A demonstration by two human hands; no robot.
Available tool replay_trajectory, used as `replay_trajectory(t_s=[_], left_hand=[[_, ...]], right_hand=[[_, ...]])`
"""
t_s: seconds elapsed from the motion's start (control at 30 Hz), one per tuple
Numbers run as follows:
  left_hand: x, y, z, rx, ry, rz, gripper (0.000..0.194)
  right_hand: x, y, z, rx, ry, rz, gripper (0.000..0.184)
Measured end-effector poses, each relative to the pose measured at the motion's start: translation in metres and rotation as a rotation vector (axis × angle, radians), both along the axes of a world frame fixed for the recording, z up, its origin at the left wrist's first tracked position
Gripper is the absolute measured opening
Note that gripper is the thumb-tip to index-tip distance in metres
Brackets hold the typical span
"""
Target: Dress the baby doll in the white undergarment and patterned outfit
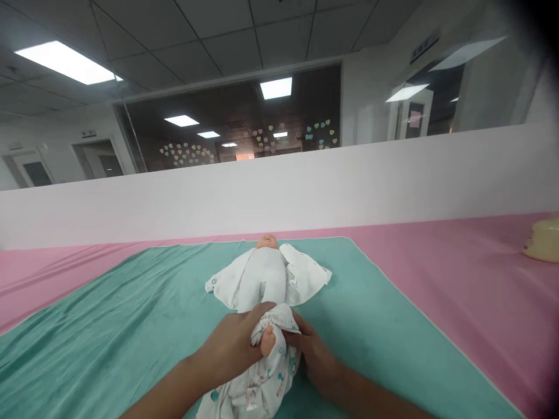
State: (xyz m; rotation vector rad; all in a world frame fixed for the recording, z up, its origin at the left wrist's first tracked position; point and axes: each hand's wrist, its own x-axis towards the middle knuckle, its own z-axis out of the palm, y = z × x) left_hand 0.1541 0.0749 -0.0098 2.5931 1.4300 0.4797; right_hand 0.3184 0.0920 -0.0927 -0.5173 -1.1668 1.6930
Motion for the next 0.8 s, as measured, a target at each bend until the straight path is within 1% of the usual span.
replay_trajectory(t_s=[0.07,0.13,0.2,0.27,0.33,0.37,0.43,0.5,0.53,0.57,0.63,0.67,0.73,0.77,0.8], left_hand=[[-0.001,0.006,0.001,0.085,0.111,0.011,0.043],[-0.001,0.010,0.003,0.089,0.158,-0.003,0.041],[-0.001,0.015,0.007,-0.008,0.129,-0.043,0.038],[-0.004,0.022,0.010,-0.130,0.065,-0.070,0.047],[-0.009,0.031,0.013,-0.248,-0.012,-0.091,0.051],[-0.011,0.037,0.015,-0.306,-0.050,-0.108,0.048],[-0.015,0.049,0.019,-0.432,-0.122,-0.153,0.040],[-0.019,0.060,0.021,-0.547,-0.232,-0.188,0.040],[-0.020,0.066,0.019,-0.595,-0.312,-0.210,0.041],[-0.022,0.072,0.015,-0.637,-0.407,-0.240,0.041],[-0.025,0.086,0.001,-0.684,-0.621,-0.298,0.039],[-0.028,0.094,-0.009,-0.689,-0.722,-0.312,0.039],[-0.034,0.114,-0.032,-0.670,-0.895,-0.292,0.039],[-0.037,0.124,-0.044,-0.659,-0.939,-0.282,0.039],[-0.040,0.135,-0.055,-0.681,-0.963,-0.275,0.040]], right_hand=[[0.004,0.007,0.000,-0.007,0.016,0.066,0.038],[0.011,0.018,-0.002,0.086,-0.079,0.107,0.036],[0.021,0.031,-0.005,0.227,-0.229,0.084,0.030],[0.028,0.044,-0.010,0.316,-0.353,-0.015,0.024],[0.031,0.052,-0.017,0.301,-0.396,-0.138,0.019],[0.030,0.054,-0.019,0.266,-0.387,-0.176,0.017],[0.026,0.057,-0.023,0.179,-0.324,-0.198,0.016],[0.021,0.057,-0.024,0.115,-0.244,-0.194,0.017],[0.019,0.057,-0.023,0.094,-0.207,-0.193,0.019],[0.017,0.058,-0.022,0.075,-0.170,-0.191,0.021],[0.014,0.060,-0.020,0.040,-0.090,-0.185,0.026],[0.013,0.061,-0.019,0.027,-0.053,-0.173,0.028],[0.013,0.065,-0.019,0.006,0.003,-0.130,0.031],[0.013,0.068,-0.021,-0.005,0.020,-0.109,0.031],[0.013,0.070,-0.023,-0.016,0.035,-0.098,0.028]])
